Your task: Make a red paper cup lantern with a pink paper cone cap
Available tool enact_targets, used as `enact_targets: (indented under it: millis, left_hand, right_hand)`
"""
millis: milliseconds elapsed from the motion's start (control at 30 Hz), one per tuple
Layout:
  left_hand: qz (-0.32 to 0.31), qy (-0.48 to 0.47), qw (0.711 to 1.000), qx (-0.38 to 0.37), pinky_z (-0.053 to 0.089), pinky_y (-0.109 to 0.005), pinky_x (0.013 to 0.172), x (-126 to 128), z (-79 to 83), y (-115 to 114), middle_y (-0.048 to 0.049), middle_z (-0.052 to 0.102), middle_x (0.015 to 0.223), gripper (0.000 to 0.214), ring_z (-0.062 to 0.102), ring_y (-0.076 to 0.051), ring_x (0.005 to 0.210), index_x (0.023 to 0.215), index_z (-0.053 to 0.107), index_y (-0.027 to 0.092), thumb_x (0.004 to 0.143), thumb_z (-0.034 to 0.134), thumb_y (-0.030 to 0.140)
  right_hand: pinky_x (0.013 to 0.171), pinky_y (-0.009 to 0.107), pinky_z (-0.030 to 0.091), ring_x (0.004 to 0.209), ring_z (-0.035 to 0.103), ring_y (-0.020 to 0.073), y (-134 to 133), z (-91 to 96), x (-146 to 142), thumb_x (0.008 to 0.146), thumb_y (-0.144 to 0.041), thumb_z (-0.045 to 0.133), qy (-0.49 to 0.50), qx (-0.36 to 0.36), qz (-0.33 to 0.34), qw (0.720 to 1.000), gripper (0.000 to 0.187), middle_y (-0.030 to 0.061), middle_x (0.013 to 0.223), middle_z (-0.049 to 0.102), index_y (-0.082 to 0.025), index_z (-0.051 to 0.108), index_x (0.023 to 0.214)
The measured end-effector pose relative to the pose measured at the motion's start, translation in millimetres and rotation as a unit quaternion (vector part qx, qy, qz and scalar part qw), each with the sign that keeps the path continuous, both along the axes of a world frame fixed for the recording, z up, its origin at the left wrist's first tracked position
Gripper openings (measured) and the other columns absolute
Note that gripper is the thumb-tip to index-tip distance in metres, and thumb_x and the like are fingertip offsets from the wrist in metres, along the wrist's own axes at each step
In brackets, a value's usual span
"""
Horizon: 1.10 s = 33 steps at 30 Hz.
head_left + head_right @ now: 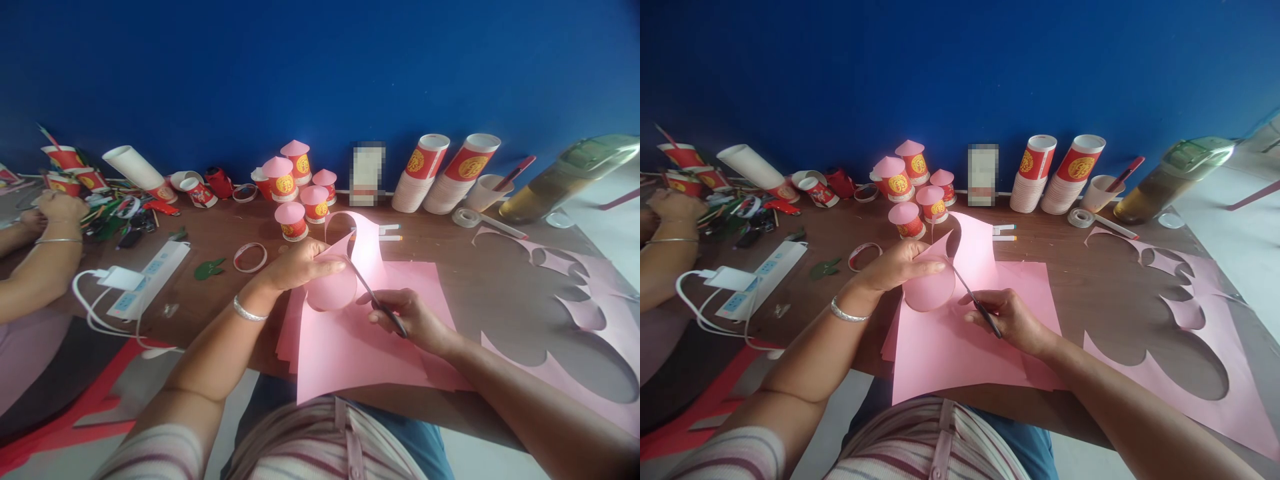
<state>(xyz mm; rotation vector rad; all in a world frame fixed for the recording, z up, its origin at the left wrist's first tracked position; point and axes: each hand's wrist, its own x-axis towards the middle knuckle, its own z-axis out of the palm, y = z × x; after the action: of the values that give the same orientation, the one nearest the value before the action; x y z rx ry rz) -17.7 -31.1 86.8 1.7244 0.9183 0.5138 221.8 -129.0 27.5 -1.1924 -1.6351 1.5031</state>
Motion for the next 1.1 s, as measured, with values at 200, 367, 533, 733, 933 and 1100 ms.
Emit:
enact_targets:
  millis: [200, 367, 533, 733, 933, 1100]
  left_hand:
    - [-0.023, 0.022, 0.999, -0.001, 0.026, -0.026, 0.055, -1.1, -1.5, 1.6, 0.0023, 0.043, 0.062, 0.044, 0.037, -0.010, 0.060, 0.062, 0.051, 0.017, 0.085, 0.071, 0.049]
    - [-0.020, 0.020, 1.000, -0.001, 0.024, -0.026, 0.054, -1.6, -3.3, 1.9, 0.0023, 0.043, 0.062, 0.045, 0.037, -0.010, 0.060, 0.062, 0.051, 0.017, 0.084, 0.071, 0.051]
    - [-0.030, 0.013, 0.999, -0.012, 0.024, -0.025, 0.054, 0.6, 0.3, -0.3, 0.0035, 0.041, 0.062, 0.045, 0.035, -0.009, 0.059, 0.063, 0.049, 0.016, 0.084, 0.070, 0.051]
    - [-0.033, 0.000, 0.999, -0.016, 0.021, -0.025, 0.053, 2.5, 1.6, -0.5, 0.0041, 0.038, 0.061, 0.048, 0.032, -0.008, 0.059, 0.061, 0.045, 0.017, 0.082, 0.072, 0.050]
    - [-0.039, -0.004, 0.999, -0.011, 0.021, -0.025, 0.053, 2.6, 0.5, 0.0, 0.0039, 0.037, 0.060, 0.048, 0.032, -0.008, 0.058, 0.059, 0.044, 0.016, 0.082, 0.073, 0.048]
    - [-0.024, 0.018, 1.000, -0.008, 0.024, -0.025, 0.054, 1.9, 1.2, -0.9, 0.0036, 0.039, 0.062, 0.044, 0.034, -0.009, 0.060, 0.063, 0.051, 0.015, 0.083, 0.071, 0.049]
  right_hand:
    - [0.048, 0.025, 0.032, 0.054, 0.031, 0.0092, -0.7, -0.3, -0.7, 0.077, -0.069, 0.076, 0.014, -0.012, -0.005, 1.000, 0.066, -0.0070, 0.055, 0.038, -0.011, 0.076, 0.107]
    - [0.049, 0.025, 0.034, 0.054, 0.032, 0.0094, -0.6, -1.2, -0.2, 0.077, -0.069, 0.075, 0.006, -0.002, -0.009, 1.000, 0.065, -0.0065, 0.055, 0.040, -0.011, 0.076, 0.107]
    - [0.050, 0.025, 0.031, 0.056, 0.030, 0.0099, -0.5, -0.9, 0.3, 0.080, -0.070, 0.071, -0.008, 0.018, -0.005, 1.000, 0.064, -0.0053, 0.057, 0.039, -0.011, 0.076, 0.104]
    - [0.050, 0.025, 0.029, 0.056, 0.030, 0.0097, -0.4, -1.3, 0.1, 0.083, -0.068, 0.069, -0.012, 0.033, -0.003, 0.999, 0.064, -0.0048, 0.058, 0.038, -0.008, 0.076, 0.104]
    - [0.051, 0.026, 0.029, 0.058, 0.030, 0.0104, -0.8, -3.1, 0.9, 0.084, -0.068, 0.069, -0.018, 0.038, -0.004, 0.999, 0.062, -0.0040, 0.059, 0.039, -0.010, 0.076, 0.104]
    - [0.051, 0.025, 0.029, 0.058, 0.031, 0.0103, -0.4, -5.2, 2.0, 0.084, -0.066, 0.069, -0.020, 0.038, -0.004, 0.999, 0.061, -0.0032, 0.061, 0.041, -0.009, 0.075, 0.105]
